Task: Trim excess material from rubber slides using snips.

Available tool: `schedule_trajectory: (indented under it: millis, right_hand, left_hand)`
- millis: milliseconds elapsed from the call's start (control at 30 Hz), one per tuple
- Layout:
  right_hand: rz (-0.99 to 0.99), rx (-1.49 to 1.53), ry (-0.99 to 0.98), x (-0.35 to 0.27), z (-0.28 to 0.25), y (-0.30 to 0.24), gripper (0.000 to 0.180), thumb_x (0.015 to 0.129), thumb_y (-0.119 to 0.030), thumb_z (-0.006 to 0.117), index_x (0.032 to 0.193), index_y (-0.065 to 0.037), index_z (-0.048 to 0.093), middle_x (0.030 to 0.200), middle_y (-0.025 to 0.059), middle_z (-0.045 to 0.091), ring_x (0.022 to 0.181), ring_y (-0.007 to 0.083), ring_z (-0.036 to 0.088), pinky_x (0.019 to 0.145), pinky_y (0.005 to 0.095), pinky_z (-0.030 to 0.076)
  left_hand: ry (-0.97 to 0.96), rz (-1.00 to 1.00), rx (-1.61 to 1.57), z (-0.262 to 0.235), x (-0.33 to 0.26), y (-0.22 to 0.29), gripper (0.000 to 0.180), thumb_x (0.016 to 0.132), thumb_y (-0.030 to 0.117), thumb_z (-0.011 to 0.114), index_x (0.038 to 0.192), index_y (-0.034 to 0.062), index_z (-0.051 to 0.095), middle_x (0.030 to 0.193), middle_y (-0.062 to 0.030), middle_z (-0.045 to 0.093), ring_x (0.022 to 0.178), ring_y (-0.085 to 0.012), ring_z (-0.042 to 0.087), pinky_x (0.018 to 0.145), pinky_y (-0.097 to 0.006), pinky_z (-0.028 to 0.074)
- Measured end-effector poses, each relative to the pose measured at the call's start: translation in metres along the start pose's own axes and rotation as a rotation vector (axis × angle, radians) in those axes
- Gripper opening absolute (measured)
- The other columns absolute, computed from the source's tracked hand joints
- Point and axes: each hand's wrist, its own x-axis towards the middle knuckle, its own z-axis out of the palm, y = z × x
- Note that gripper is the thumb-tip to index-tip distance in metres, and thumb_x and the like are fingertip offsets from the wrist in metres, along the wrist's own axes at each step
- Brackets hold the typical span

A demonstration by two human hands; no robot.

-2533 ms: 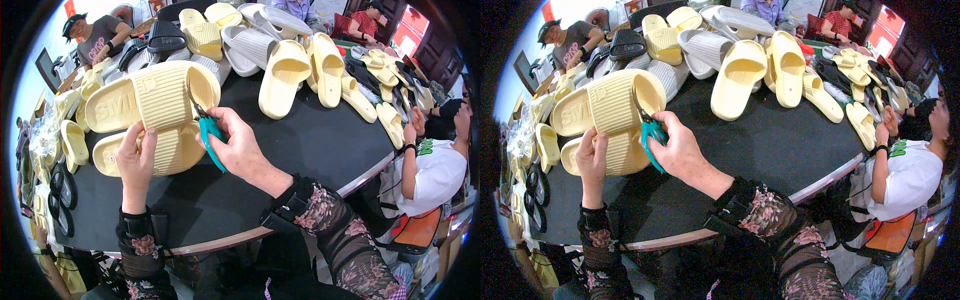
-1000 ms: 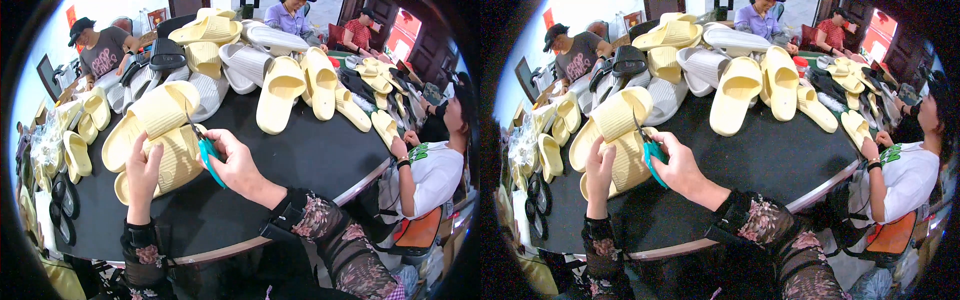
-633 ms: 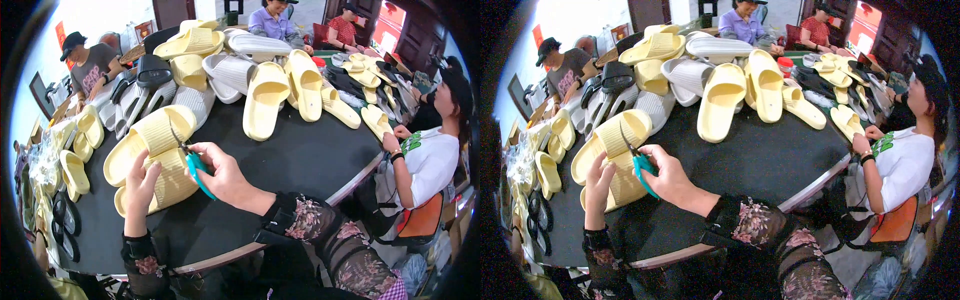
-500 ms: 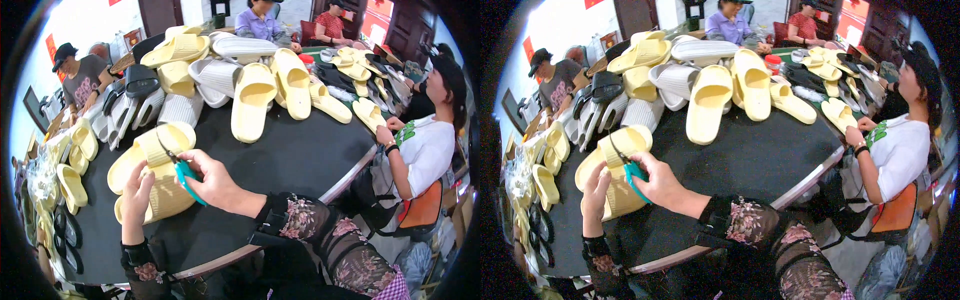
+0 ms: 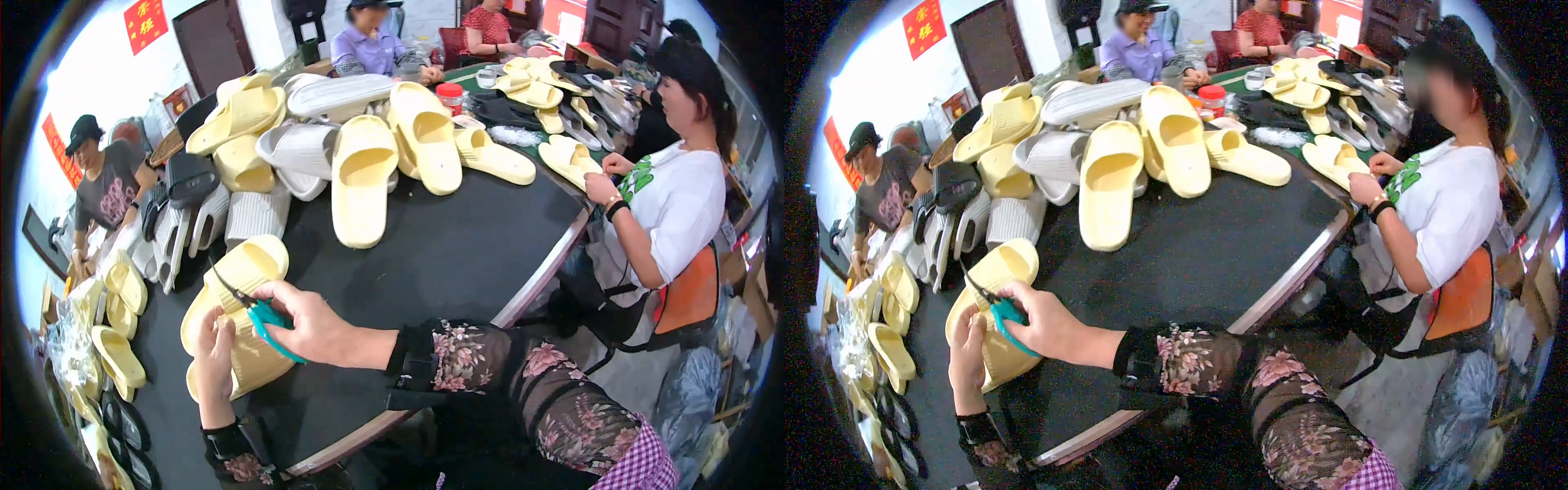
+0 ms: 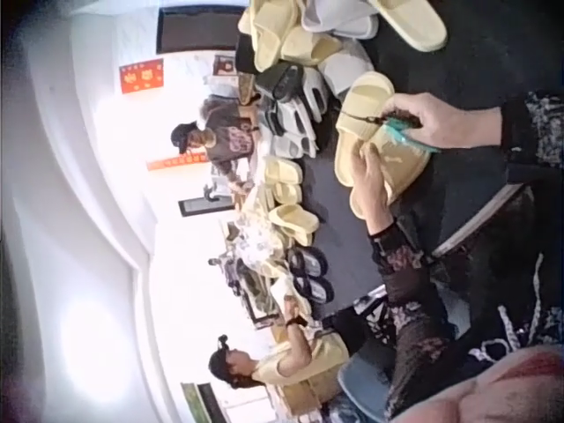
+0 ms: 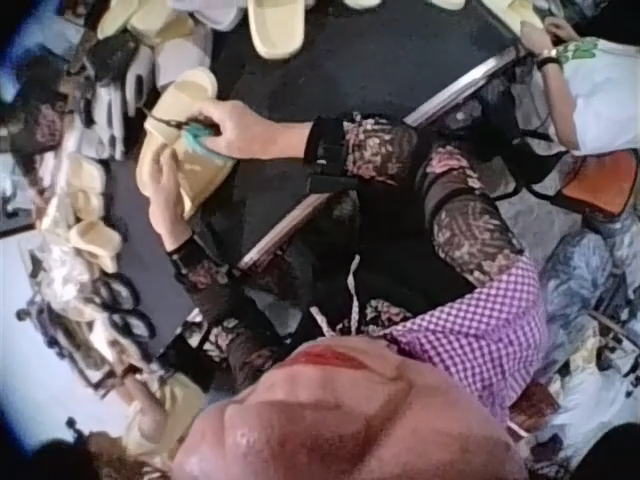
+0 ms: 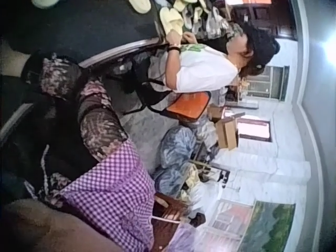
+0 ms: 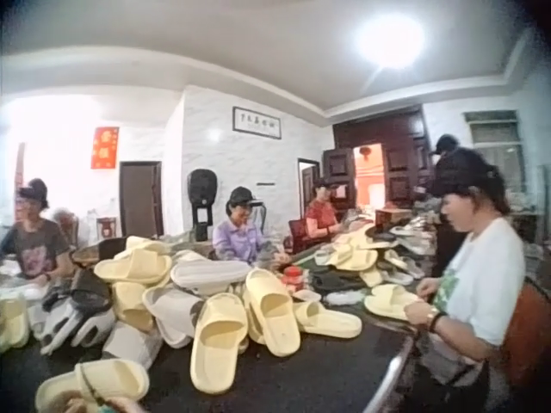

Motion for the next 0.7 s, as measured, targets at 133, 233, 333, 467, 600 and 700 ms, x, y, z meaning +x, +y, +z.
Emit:
schedule_trajectory:
  millis: [133, 233, 333, 467, 600, 700]
  right_hand:
    - [-0.074, -0.079, 0.025, -0.001, -0.001, -0.005, 0.035, 0.082, -0.007, 0.062, 0.114, 0.001, 0.050, 0.092, 0.0165, 0.064, 0.086, 0.0186, 0.063, 0.077, 0.0312, 0.049]
    - [-0.172, -0.067, 0.061, 0.001, 0.008, 0.007, 0.036, 0.082, -0.008, 0.062, 0.114, 0.000, 0.049, 0.094, 0.0183, 0.063, 0.088, 0.0215, 0.064, 0.077, 0.0325, 0.048]
    - [-0.125, 0.078, 0.031, -0.001, 0.012, 0.004, 0.037, 0.084, -0.005, 0.061, 0.117, 0.001, 0.047, 0.090, 0.0108, 0.060, 0.085, 0.0112, 0.058, 0.077, 0.0288, 0.047]
    - [-0.009, 0.294, 0.023, 0.003, 0.009, 0.000, 0.037, 0.087, -0.005, 0.059, 0.120, 0.002, 0.045, 0.096, 0.0070, 0.059, 0.091, 0.0100, 0.056, 0.080, 0.0262, 0.046]
    - [-0.015, 0.572, 0.050, -0.005, -0.007, -0.028, 0.042, 0.087, -0.011, 0.062, 0.123, 0.001, 0.044, 0.094, 0.0046, 0.060, 0.089, 0.0083, 0.056, 0.078, 0.0238, 0.046]
    - [-0.012, 0.603, 0.076, -0.006, -0.022, -0.046, 0.041, 0.089, -0.017, 0.060, 0.122, -0.001, 0.044, 0.088, 0.0020, 0.060, 0.074, 0.0051, 0.055, 0.065, 0.0188, 0.045]
  left_hand:
    - [0.016, -0.004, -0.090, 0.000, -0.001, 0.006, 0.035, 0.090, 0.009, 0.052, 0.123, -0.0011, 0.047, 0.100, -0.0049, 0.055, 0.088, -0.0109, 0.051, 0.079, -0.023, 0.041]
    - [-0.012, -0.034, -0.199, -0.005, -0.005, 0.007, 0.035, 0.090, 0.008, 0.051, 0.124, -0.0002, 0.046, 0.106, -0.0074, 0.055, 0.094, -0.0129, 0.052, 0.081, -0.026, 0.043]
    - [-0.045, 0.006, -0.387, -0.004, -0.004, 0.001, 0.025, 0.091, 0.009, 0.052, 0.113, -0.0038, 0.051, 0.099, -0.0074, 0.060, 0.091, -0.0126, 0.057, 0.080, -0.025, 0.046]
    - [-0.158, 0.062, -0.390, 0.006, 0.002, 0.013, 0.028, 0.093, 0.014, 0.052, 0.113, -0.0039, 0.052, 0.101, -0.0079, 0.060, 0.093, -0.0144, 0.058, 0.082, -0.027, 0.047]
    - [-0.302, 0.127, -0.423, 0.047, -0.008, 0.051, 0.036, 0.093, 0.019, 0.052, 0.122, -0.0030, 0.047, 0.108, -0.0092, 0.060, 0.101, -0.0174, 0.058, 0.088, -0.029, 0.045]
    - [-0.449, 0.141, -0.564, 0.074, -0.006, 0.068, 0.037, 0.094, 0.018, 0.049, 0.125, -0.0009, 0.044, 0.110, -0.0098, 0.057, 0.100, -0.0176, 0.057, 0.086, -0.029, 0.046]
